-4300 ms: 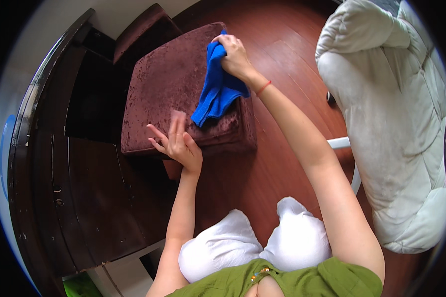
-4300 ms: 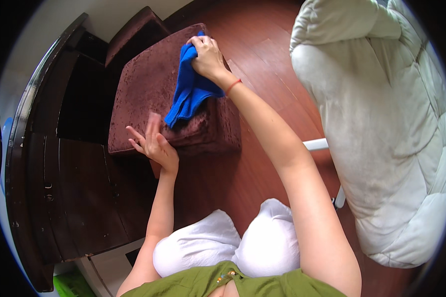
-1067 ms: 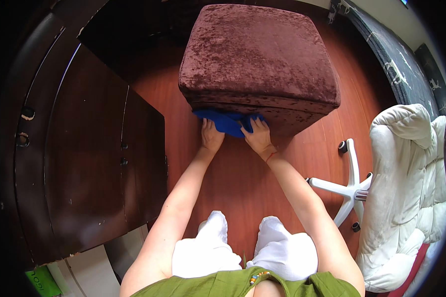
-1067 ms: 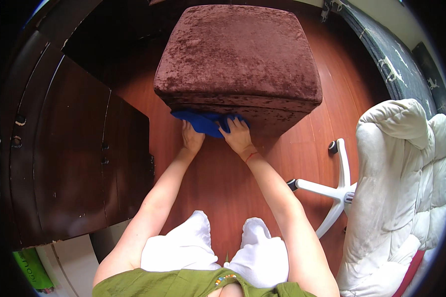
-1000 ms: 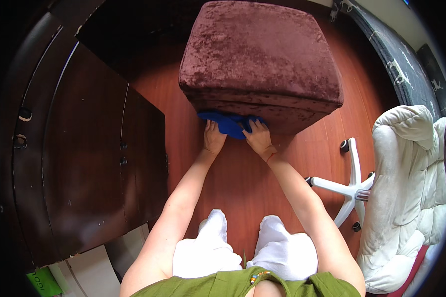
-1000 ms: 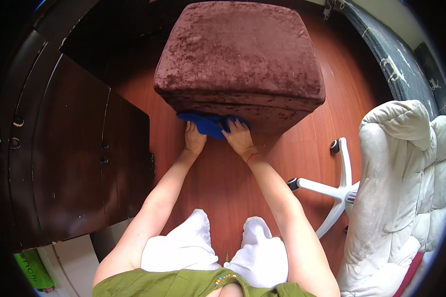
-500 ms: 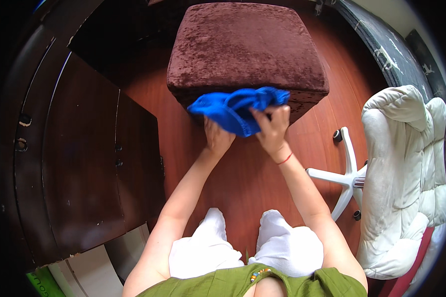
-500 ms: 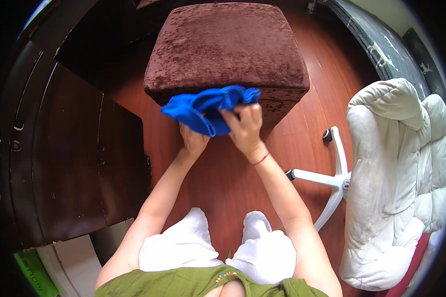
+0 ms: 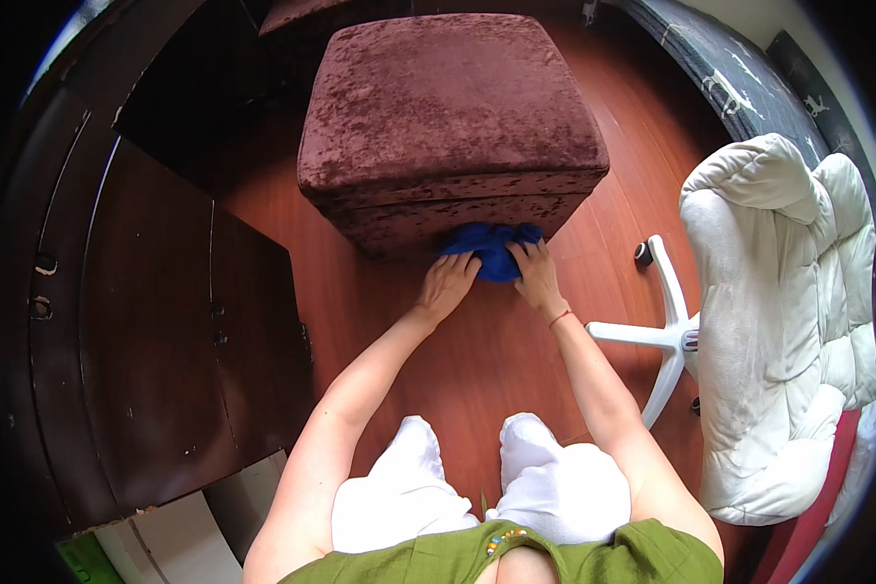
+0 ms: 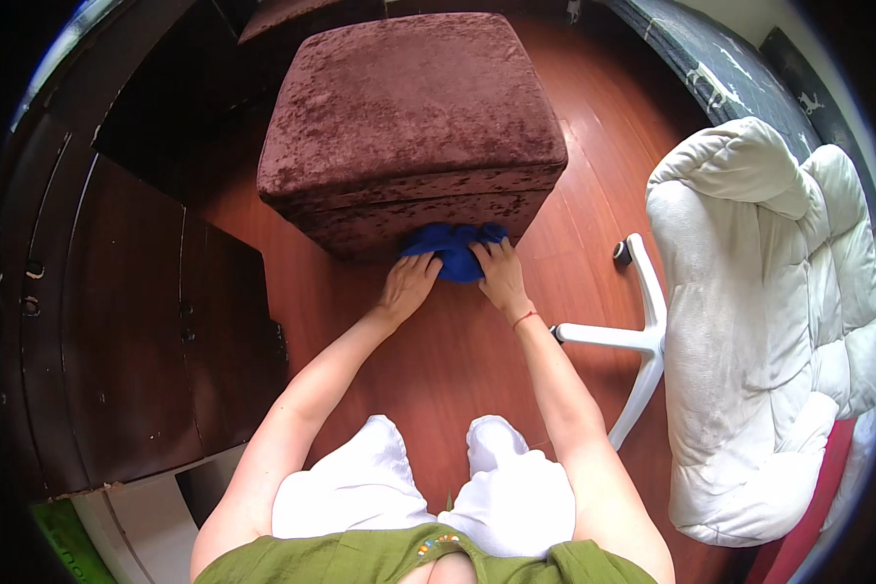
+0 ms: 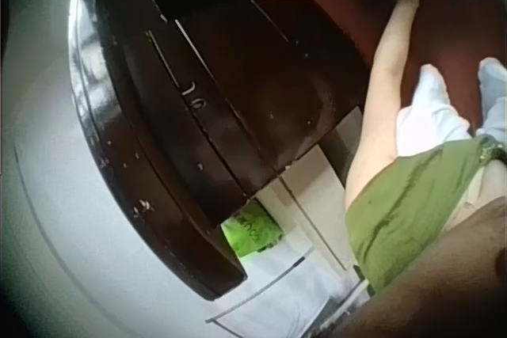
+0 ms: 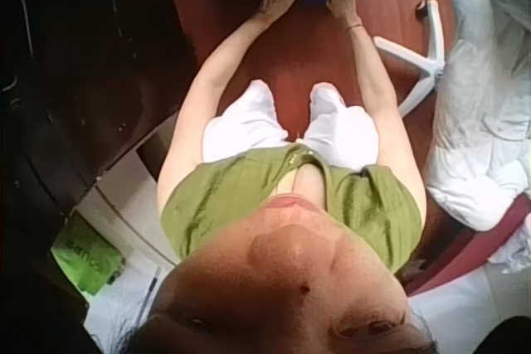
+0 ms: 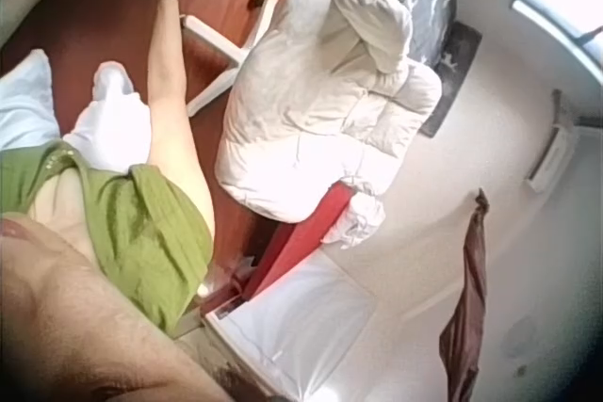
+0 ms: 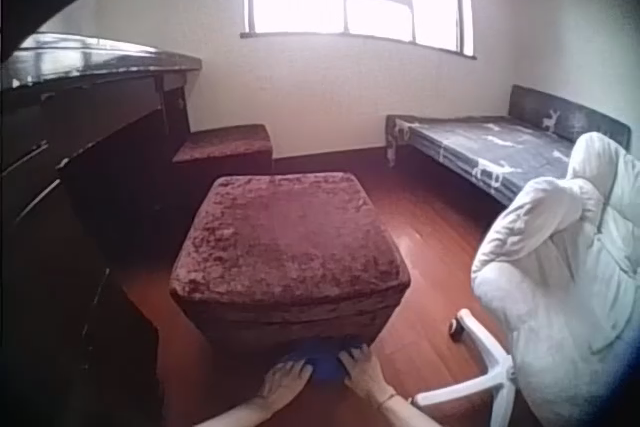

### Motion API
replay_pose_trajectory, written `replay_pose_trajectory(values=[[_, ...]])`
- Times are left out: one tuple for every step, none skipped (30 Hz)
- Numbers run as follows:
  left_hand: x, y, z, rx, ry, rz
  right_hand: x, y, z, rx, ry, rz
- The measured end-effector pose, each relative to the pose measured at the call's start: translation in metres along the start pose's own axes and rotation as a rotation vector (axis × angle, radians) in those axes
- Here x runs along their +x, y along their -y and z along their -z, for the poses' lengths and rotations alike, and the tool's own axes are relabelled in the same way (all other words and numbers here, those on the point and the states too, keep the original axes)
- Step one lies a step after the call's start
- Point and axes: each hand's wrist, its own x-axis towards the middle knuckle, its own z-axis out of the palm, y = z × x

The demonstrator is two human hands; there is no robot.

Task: Wiping down a wooden cabinet, a stool, and a table using a blue cloth.

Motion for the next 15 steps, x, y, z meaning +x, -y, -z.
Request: replay_pose_trajectory(values=[[-0.001, 0.004, 0.000, 0.040, -0.209, -0.056, 0.003, 0.005, 0.004, 0.001, -0.010, 0.002], [0.002, 0.008, 0.000, 0.050, -0.212, -0.061, 0.006, 0.009, 0.008, 0.015, -0.099, -0.006], [0.012, -0.002, 0.005, 0.081, -0.293, -0.062, 0.002, 0.009, 0.018, 0.014, -0.174, -0.030], [0.022, -0.013, 0.015, 0.113, -0.373, -0.061, 0.004, 0.010, 0.034, 0.003, -0.170, -0.045], [0.037, -0.020, 0.029, 0.104, -0.368, -0.066, 0.014, 0.012, 0.052, -0.049, -0.352, -0.011], [0.057, -0.025, 0.046, 0.119, -0.500, -0.115, 0.025, 0.013, 0.067, -0.100, -0.535, 0.026], [0.074, -0.025, 0.060, 0.141, -0.631, -0.162, 0.039, 0.012, 0.077, -0.097, -0.536, 0.022], [0.091, -0.023, 0.069, 0.141, -0.632, -0.165, 0.056, 0.007, 0.087, -0.090, -0.675, 0.038], [0.105, -0.018, 0.077, 0.123, -0.626, -0.239, 0.069, 0.003, 0.090, -0.078, -0.816, 0.057], [0.114, -0.018, 0.077, 0.098, -0.622, -0.313, 0.069, -0.010, 0.084, -0.081, -0.819, 0.057], [0.117, -0.020, 0.071, 0.098, -0.624, -0.316, 0.064, -0.027, 0.071, -0.005, -0.777, 0.048], [0.116, -0.019, 0.057, 0.102, -0.566, -0.306, 0.059, -0.041, 0.053, 0.071, -0.732, 0.038], [0.118, -0.023, 0.045, 0.095, -0.510, -0.299, 0.049, -0.052, 0.037, 0.058, -0.731, 0.034], [0.118, -0.031, 0.038, 0.057, -0.368, -0.298, 0.032, -0.063, 0.022, 0.237, -0.659, -0.091], [0.114, -0.032, 0.030, 0.052, -0.365, -0.299, 0.019, -0.065, 0.009, 0.428, -0.584, -0.211]])
